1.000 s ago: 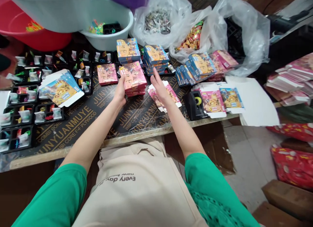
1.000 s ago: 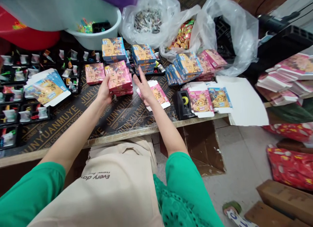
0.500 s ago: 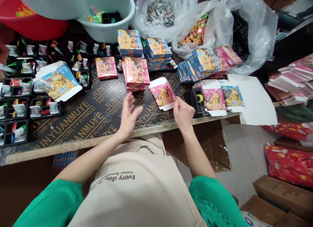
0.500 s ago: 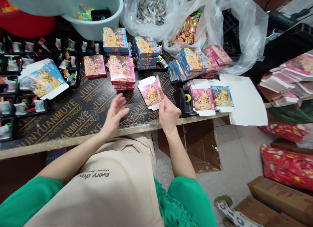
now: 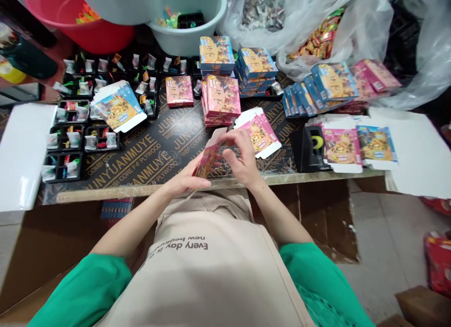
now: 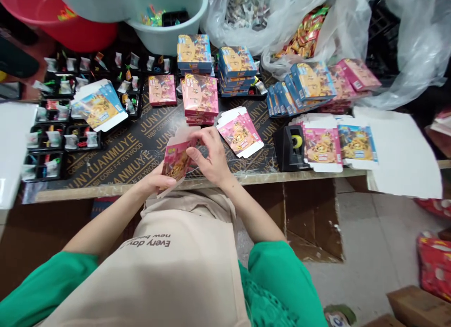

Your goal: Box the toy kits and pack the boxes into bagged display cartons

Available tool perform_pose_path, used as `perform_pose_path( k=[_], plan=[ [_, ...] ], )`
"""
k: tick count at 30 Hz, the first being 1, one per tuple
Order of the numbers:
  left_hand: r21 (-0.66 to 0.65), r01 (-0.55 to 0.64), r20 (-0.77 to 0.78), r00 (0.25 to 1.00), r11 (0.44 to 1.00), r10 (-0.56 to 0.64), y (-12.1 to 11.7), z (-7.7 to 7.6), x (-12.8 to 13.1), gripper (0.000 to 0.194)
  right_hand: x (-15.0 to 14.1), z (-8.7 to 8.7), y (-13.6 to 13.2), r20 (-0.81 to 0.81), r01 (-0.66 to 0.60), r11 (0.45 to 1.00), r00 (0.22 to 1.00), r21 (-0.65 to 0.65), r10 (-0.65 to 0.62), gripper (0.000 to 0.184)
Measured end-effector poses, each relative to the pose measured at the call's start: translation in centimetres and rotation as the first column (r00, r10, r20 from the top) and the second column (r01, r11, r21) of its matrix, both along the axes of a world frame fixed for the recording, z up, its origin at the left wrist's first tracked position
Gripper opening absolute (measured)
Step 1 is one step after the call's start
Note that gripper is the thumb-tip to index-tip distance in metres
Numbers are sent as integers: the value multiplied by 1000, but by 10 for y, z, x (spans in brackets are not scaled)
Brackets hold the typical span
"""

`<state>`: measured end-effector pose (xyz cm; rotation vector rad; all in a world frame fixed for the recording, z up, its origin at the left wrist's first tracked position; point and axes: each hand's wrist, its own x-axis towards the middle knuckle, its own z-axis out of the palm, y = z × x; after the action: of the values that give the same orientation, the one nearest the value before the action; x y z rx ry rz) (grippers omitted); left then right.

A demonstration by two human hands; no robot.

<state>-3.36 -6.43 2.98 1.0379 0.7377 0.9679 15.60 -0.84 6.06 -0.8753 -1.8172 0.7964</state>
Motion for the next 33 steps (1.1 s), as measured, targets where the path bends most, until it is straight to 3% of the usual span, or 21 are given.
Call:
perform_pose_path(
  k=[3, 6, 7, 9, 11, 12, 15, 18, 21, 23, 25, 27, 29, 33],
  plan=[
    [-7, -67, -51, 996, 998, 67, -7, -4, -8, 84, -4, -5, 15, -6, -105, 992, 994, -72, 105, 62],
    [-104, -165, -56, 985, 981, 160, -11, -3, -11, 70, -3, -15, 18, -85, -167, 970, 984, -178, 154, 53],
    [-142, -180, -45, 984, 973, 175, -11, -2, -12, 64, -2, -19, 18, -124, -211, 945, 975, -250, 185, 58],
    [-184, -212, -46, 977, 960, 207, -9, -1, -15, 51, 0, -27, 17, -206, -344, 833, 937, -433, 280, 72],
    [-158, -243, -114, 967, 957, 227, -2, -3, -16, 37, 1, -36, 14, -276, -401, 722, 915, -564, 293, 58],
    [-119, -269, -168, 954, 956, 248, 1, -5, -15, 32, 2, -40, 11, -291, -370, 716, 927, -592, 238, 48],
    [-18, -408, -251, 886, 913, 391, 12, -11, -4, 30, 1, -53, 1, -265, -124, 810, 963, -573, -41, 32],
    [-110, -579, -82, 815, 808, 573, 17, -14, 17, 35, -2, -63, -10, -216, 32, 850, 962, -526, -169, 32],
    [-233, -608, 50, 772, 759, 634, 18, -15, 31, 35, -7, -67, -15, -278, 48, 856, 935, -515, -219, 41],
    [-265, -617, 33, 762, 741, 646, 19, -14, 32, 28, -9, -65, -13, -346, 35, 834, 900, -550, -266, 47],
    [-264, -611, -16, 776, 746, 630, 21, -12, 26, 21, -11, -60, -9, -368, 1, 794, 886, -608, -283, 41],
    [-232, -567, -67, 820, 790, 568, 23, -8, 19, 17, -13, -53, -4, -371, -39, 762, 889, -646, -269, 23],
    [-162, -551, -106, 834, 818, 541, 23, -2, 18, 19, -15, -47, -1, -386, -52, 765, 884, -641, -264, 16],
    [53, -691, -77, 717, 721, 693, 19, 4, 31, 11, -26, -42, -6, -419, 37, 836, 853, -547, -312, 17]
  ],
)
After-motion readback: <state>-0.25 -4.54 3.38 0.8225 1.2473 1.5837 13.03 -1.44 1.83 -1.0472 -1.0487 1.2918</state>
